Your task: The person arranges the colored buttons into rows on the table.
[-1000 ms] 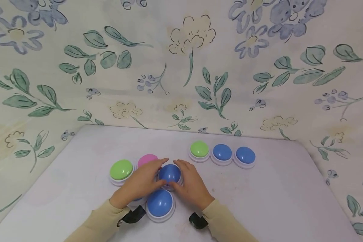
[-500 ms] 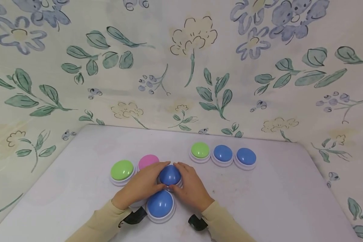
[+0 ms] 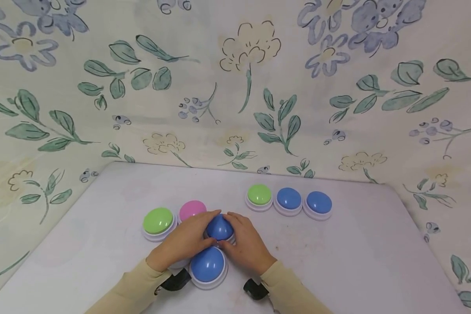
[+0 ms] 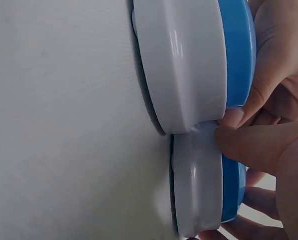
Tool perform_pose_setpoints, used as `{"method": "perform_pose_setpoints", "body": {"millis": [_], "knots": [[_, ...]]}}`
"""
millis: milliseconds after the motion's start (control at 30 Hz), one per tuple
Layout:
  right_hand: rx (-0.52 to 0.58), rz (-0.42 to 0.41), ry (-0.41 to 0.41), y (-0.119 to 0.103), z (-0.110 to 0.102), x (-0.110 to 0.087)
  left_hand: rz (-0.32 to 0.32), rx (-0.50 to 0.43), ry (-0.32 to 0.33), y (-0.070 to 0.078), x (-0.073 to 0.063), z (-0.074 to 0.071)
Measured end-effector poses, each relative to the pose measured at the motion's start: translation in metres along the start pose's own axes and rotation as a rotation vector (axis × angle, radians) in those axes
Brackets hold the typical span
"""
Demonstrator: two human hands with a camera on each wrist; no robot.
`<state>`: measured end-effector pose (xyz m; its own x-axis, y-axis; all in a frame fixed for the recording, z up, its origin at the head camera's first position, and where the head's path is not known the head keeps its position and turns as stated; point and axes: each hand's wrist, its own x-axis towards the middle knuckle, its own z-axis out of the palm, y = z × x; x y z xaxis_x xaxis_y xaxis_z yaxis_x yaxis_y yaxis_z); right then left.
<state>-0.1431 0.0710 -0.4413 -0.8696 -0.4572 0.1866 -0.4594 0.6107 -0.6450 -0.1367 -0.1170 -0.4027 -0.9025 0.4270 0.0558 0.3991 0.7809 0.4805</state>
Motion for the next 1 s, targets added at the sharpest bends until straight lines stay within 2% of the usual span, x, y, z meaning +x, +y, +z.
{"method": "perform_pose_setpoints", "body": {"millis": [500,1000], "knots": [[0.024,0.025,0.015,0.0019,0.0033,0.0012,0.005,0.016,0.005,-0.0010,0.0013,0.0026],[0.015,-0.001,0.045,0.0003,0.0011,0.0009,0.024,0.023,0.028,0.0031,0.0007,-0.0002]]}}
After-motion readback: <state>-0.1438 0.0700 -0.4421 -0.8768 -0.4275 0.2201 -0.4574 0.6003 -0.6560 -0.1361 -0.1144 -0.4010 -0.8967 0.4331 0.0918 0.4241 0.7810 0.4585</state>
